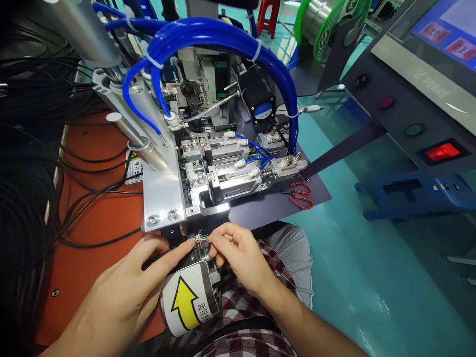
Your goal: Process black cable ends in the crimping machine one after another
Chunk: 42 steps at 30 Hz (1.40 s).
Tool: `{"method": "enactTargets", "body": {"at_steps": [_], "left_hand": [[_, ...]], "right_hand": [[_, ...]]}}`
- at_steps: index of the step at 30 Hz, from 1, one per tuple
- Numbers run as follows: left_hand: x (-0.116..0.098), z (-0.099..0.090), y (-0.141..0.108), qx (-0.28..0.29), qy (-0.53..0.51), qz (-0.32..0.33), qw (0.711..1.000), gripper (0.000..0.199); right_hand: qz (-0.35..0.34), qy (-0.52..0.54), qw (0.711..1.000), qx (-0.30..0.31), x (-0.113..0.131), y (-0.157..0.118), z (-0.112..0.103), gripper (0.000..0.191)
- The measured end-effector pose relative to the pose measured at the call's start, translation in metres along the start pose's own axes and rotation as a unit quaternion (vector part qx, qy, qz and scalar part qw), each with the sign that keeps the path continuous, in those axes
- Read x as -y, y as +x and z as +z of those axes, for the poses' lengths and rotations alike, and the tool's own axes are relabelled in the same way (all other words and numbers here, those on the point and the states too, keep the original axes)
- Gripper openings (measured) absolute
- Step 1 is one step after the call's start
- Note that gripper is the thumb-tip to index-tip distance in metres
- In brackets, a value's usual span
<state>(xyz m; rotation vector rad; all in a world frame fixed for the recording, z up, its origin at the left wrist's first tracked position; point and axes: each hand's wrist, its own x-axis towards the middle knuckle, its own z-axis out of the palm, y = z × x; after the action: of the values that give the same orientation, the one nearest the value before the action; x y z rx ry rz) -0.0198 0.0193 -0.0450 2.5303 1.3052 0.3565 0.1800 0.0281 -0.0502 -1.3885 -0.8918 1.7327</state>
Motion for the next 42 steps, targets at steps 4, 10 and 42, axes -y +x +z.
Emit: {"method": "enactTargets", "body": {"at_steps": [4,10,42], "left_hand": [[0.002,-0.001,-0.002,0.017,-0.019,-0.002,1.000,0.058],[0.004,0.000,-0.004,0.033,-0.027,-0.010,0.999,0.059],[0.002,0.009,0.001,-0.060,0.015,0.020,0.998,0.053]], "right_hand": [[0.022,0.002,1.000,-0.005,0.002,0.002,0.004,0.024],[0.015,0.012,1.000,-0.018,0.001,0.004,0.006,0.019],[-0.064,-0.082,0.992,-0.071,-0.001,-0.002,0.016,0.018]]}}
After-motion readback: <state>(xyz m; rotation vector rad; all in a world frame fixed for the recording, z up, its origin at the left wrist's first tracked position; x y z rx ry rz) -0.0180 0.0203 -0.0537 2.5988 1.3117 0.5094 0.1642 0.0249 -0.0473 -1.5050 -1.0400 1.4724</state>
